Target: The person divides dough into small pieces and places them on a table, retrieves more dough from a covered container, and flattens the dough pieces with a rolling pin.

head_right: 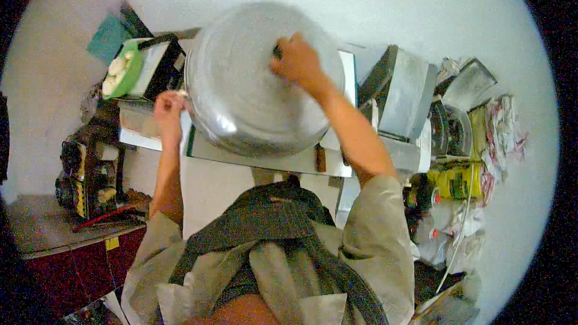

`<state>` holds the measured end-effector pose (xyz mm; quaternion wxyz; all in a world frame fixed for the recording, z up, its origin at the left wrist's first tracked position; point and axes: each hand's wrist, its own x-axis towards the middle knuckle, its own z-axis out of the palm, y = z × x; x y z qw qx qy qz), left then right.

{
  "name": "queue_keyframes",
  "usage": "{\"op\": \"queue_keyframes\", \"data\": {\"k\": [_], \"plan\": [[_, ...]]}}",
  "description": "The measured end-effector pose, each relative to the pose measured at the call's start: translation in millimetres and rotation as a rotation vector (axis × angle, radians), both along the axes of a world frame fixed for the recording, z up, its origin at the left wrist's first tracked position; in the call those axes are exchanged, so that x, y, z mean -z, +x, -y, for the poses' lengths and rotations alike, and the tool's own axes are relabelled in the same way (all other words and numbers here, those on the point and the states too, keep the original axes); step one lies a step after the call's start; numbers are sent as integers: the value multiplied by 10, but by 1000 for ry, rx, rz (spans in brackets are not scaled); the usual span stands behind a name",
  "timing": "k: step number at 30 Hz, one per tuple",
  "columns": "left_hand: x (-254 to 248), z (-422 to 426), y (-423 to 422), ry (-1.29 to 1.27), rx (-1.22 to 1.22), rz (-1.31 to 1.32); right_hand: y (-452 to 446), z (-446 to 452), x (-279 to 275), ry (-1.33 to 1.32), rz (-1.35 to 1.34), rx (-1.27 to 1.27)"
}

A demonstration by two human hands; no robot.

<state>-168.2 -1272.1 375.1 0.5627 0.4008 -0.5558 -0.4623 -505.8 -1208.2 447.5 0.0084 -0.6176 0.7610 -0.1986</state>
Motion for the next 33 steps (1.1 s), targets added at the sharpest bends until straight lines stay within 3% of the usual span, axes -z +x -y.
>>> {"op": "queue_keyframes", "data": {"k": [2, 4, 5, 7, 10, 14, 18, 20, 21, 23, 26, 28, 33], "plan": [[-246, 90, -160, -33, 2, 63, -547, -176, -161, -11, -23, 58], [-236, 228, -364, -20, 108, 82, -1059, -509, -265, -189, 34, 100], [-164, 290, -497, -104, 89, 297, -1285, -655, -313, -200, 32, 167], [158, 415, -850, -38, 194, 441, -1588, -980, -423, -250, 64, 269], [613, 485, -1462, -389, 275, 698, -1989, -1440, -403, -304, 125, 335], [1047, 469, -2076, -415, 407, 1147, -2146, -1718, -318, -305, 123, 421], [1382, 403, -2303, -418, 451, 1356, -2250, -1776, -77, -238, 179, 413], [1283, 472, -2197, -413, 740, 1452, -2175, -1706, -45, -231, 171, 390], [1237, 408, -2094, -397, 725, 1458, -2153, -1634, -24, -217, 181, 363], [1085, 227, -1843, -586, 438, 940, -2053, -1412, -31, -241, 210, 232], [586, -174, -1328, -521, 151, 838, -1851, -941, 6, -192, 113, 19], [266, -566, -894, -218, 28, 680, -1630, -610, 128, -249, 144, -118], [435, -1675, 263, -19, -317, 765, -837, 61, 231, -108, 119, -315]]}}
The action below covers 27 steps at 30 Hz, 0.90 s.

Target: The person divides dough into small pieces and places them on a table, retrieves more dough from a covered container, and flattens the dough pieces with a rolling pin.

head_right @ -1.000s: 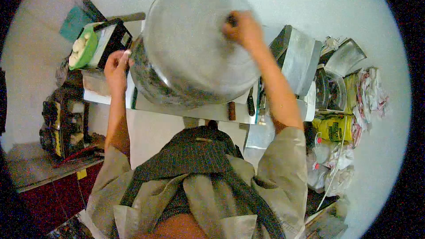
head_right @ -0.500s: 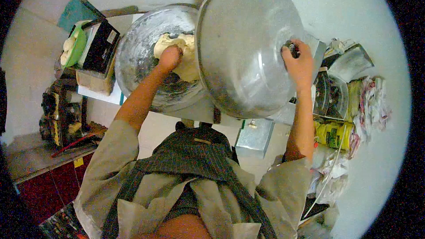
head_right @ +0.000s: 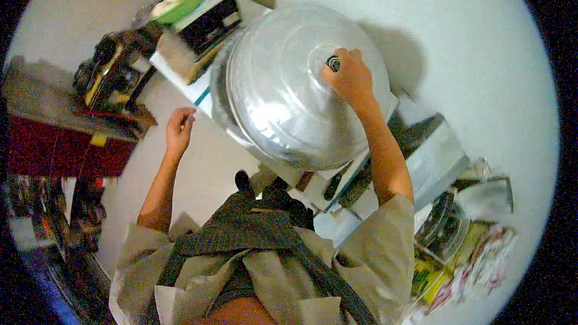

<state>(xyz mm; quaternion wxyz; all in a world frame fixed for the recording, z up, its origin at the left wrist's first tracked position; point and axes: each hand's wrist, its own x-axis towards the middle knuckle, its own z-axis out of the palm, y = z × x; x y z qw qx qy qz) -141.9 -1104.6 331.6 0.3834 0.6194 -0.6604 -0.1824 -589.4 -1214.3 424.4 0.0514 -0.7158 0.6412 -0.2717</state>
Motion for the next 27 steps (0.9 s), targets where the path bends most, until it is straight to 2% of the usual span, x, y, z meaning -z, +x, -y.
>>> {"op": "queue_keyframes", "data": {"k": [3, 5, 7, 9, 10, 11, 12, 13, 14, 15, 16, 17, 19, 20, 21, 22, 23, 24, 25, 26, 27], "plan": [[198, -863, 503, 168, -186, 206, 406, 217, 86, 30, -73, -76], [413, -1571, 730, 207, -286, 223, 573, 304, 186, 32, -151, -133], [625, -1962, 799, 270, -357, 250, 331, 502, 476, -17, -250, -196], [858, -2716, 912, 353, -313, 222, 267, 596, 663, -29, -253, -297], [864, -3056, 888, 421, -375, 225, 613, 628, 649, -21, -284, -321], [986, -3875, 863, 447, -490, 199, 916, 631, 639, -13, -314, -344], [1123, -4074, 876, 456, -457, 204, 778, 422, 408, 73, -358, -319], [1146, -4097, 782, 484, -435, 202, 407, 452, 418, 41, -295, -238], [1229, -4441, 738, 512, -460, 174, 410, 377, 436, -8, -413, -79], [1296, -4774, 655, 522, -523, 178, 437, 373, 425, -30, -444, -45], [1407, -5152, 781, 443, -543, 180, 568, 369, 407, -51, -446, -87], [1364, -5678, 312, 443, -627, 142, 579, 361, 381, -72, -424, -174], [1312, -5960, 296, 564, -644, 93, 689, 63, 515, -101, -354, -248], [1375, -6643, 111, 553, -771, 42, 1138, -97, 730, -273, -392, -554], [1388, -6851, 117, 545, -791, 38, 1327, -272, 968, -189, -285, -667], [1409, -6956, 91, 537, -811, 34, 1510, -427, 1218, -94, -176, -772], [1534, -7430, -123, 525, -879, 8, 1979, -983, 1358, 224, 52, -808], [1669, -7646, -472, 484, -937, -16, 1875, -1114, 1737, 333, 30, -870], [1778, -7784, -244, 442, -995, -39, 2540, -2026, 1486, 432, 33, -813], [1850, -8225, 569, 479, -1092, -103, 4015, -2548, 1872, 576, 62, -949], [1939, -8137, 812, 466, -1112, -135, 4620, -2277, 2487, 276, -130, -1191]]}}
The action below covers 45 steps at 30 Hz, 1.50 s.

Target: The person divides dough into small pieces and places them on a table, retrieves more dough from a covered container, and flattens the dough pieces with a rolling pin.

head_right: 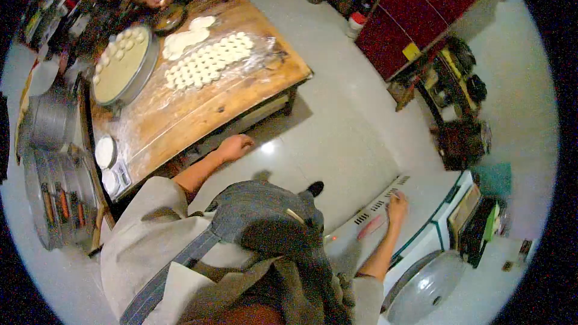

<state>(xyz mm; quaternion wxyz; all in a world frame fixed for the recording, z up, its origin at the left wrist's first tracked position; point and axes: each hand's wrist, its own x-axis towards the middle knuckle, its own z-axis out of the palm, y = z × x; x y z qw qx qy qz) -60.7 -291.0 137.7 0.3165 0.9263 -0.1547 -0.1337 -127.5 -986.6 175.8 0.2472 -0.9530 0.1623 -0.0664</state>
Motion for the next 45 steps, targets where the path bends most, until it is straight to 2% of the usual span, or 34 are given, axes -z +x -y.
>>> {"op": "queue_keyframes", "data": {"k": [1, 2, 4, 5, 6, 8, 10, 14, 16, 19, 20, 22, 23, 24, 26, 28, 31, 34, 37, 38, 39, 40, 41, 43, 45], "plan": [[-7, 22, -241, -29, -60, 2, 126, -136, 174, 197, -42, -120], [-130, -601, -258, -17, -128, 7, 500, -1025, 257, 221, -128, -210], [99, -771, -479, -7, -232, -29, 914, -1882, 226, 322, -255, -282], [195, -849, -555, -48, -353, -26, 1053, -2393, -74, 359, -356, -301], [99, -1342, -471, -46, -478, -2, 1336, -3162, -302, 434, -442, -332], [268, -1715, -558, -42, -599, -70, 1642, -3617, -148, 445, -491, -437], [120, -2051, -585, -350, -879, -114, 1991, -3991, -1, 472, -536, -550], [46, -2354, -614, -171, -1091, -56, 2531, -4525, 299, 434, -659, -675], [118, -2485, -697, -196, -1141, -38, 2781, -4937, 385, 413, -720, -731], [175, -2466, -969, -297, -1275, -106, 3028, -5756, 327, 237, -667, -1083], [154, -2420, -1078, -316, -1327, -120, 3015, -6013, 345, 218, -687, -1151], [-66, -2339, -1347, -72, -1235, -69, 2967, -6639, 429, 405, -377, -1377], [-171, -2331, -1520, -37, -1270, -252, 2919, -7025, 391, 425, -440, -1435], [-121, -2308, -1762, -39, -1314, -249, 2821, -7405, 265, 421, -447, -1479], [131, -2233, -2428, 95, -1354, -190, 2515, -8153, 8, 231, -471, -1621], [269, -2177, -3133, -3, -1495, -182, 2119, -8838, 15, 302, -458, -1702], [907, -2072, -4471, 295, -1481, -275, 1406, -9874, -26, 348, -291, -1893], [1536, -1852, -5801, 465, -1391, -253, 637, -10882, -56, 408, -316, -1958], [1153, -1778, -6308, 158, -1655, -583, -91, -11865, -138, 349, -284, -1970], [1081, -1687, -6464, -195, -1885, -561, -301, -12188, -126, 339, -310, -1959], [1050, -1585, -6589, -670, -2177, -453, -462, -12516, -35, 325, -308, -1953], [1039, -1486, -6667, -1064, -2435, -308, -600, -12848, 118, 290, -152, -2025], [1043, -1376, -6750, -1251, -2513, -267, -743, -13111, 232, 254, 3, -2091], [1066, -1069, -6823, -1467, -2619, -270, -1010, -13465, 198, 127, -43, -2076], [1136, -757, -6824, -1512, -2607, -365, -1223, -13732, 280, 5, -90, -2055]]}}
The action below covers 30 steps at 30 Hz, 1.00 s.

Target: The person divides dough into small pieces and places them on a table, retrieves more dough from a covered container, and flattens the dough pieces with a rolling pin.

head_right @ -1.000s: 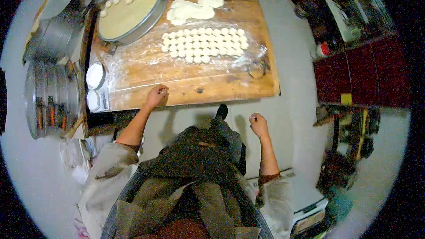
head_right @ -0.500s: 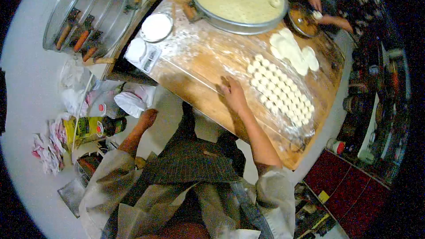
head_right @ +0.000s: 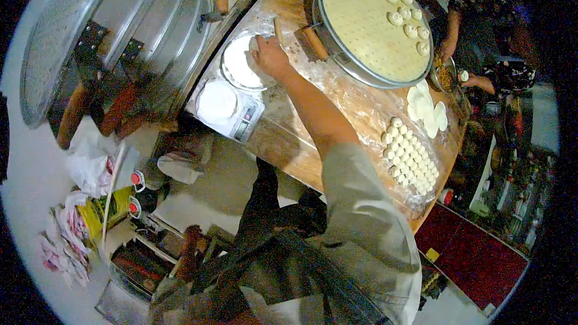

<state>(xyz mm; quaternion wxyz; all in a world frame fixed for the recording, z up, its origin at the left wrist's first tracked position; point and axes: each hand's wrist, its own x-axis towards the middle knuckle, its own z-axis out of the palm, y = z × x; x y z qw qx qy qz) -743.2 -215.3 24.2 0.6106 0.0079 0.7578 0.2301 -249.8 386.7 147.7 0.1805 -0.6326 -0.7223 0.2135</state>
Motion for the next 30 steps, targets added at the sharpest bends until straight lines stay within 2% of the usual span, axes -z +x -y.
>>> {"op": "queue_keyframes", "data": {"k": [2, 5, 6, 7, 8, 10, 11, 12, 13, 14, 15, 16, 17, 19, 21, 22, 23, 24, 25, 26, 27, 28, 29, 30], "plan": [[85, 274, 46, -65, 25, 27, -168, -180, 158, -5, 159, -22], [227, 568, 141, -160, 84, 68, -386, -184, 278, -46, 107, -1], [258, 580, 178, -187, 95, 81, -444, -185, 277, -146, 143, 15], [261, 595, 186, -213, 106, 91, -448, -237, 479, -149, 143, 21], [294, 604, 187, -243, 104, 104, -425, -305, 860, -90, 166, -44], [378, 561, 83, -311, 110, 135, -414, -283, 961, 84, 112, -64], [425, 484, 13, -302, 122, 159, -359, -332, 962, 90, 113, -57], [399, 354, -85, -137, 224, 159, -278, -404, 986, -125, -90, -87], [338, 178, -173, 30, 327, 159, -248, -398, 700, -337, -295, -116], [274, 6, -231, 108, 309, 184, -189, -264, 413, -658, -727, 186], [123, -252, -241, 187, 289, 211, -130, -177, 246, -645, -733, 200], [-31, -540, -192, 173, 149, 264, -52, -106, 134, -681, -789, 284], [-119, -785, -225, 89, 167, 265, 47, 5, -1, -717, -847, 371], [-183, -1216, -91, 23, 131, 70, 328, 351, -342, -748, -954, 450], [-429, -1592, 80, 37, 215, -11, 747, 707, -515, -718, -1174, 312], [-421, -1755, 97, 40, 254, 97, 896, 932, -648, -673, -1160, 479], [-311, -1867, -58, 29, 301, 209, 1213, 1085, -489, -647, -1106, 368], [0, -1910, -182, -25, 68, 409, 1514, 1309, -563, -616, -1133, 387], [234, -2023, -313, -170, -38, 818, 1817, 1552, -662, -585, -1156, 399], [431, -2088, -206, -8, 203, 735, 2118, 1832, -792, -547, -1149, 454], [273, -2146, 72, 145, 431, 609, 2415, 2102, -932, -479, -1113, 562], [412, -2089, -104, 114, 586, 227, 2675, 2340, -1039, -420, -1077, 659], [327, -2151, 21, 121, 647, 133, 2923, 2576, -1130, -388, -1081, 689], [268, -2193, 100, 126, 687, 111, 3161, 2825, -1202, -373, -974, 811]]}}
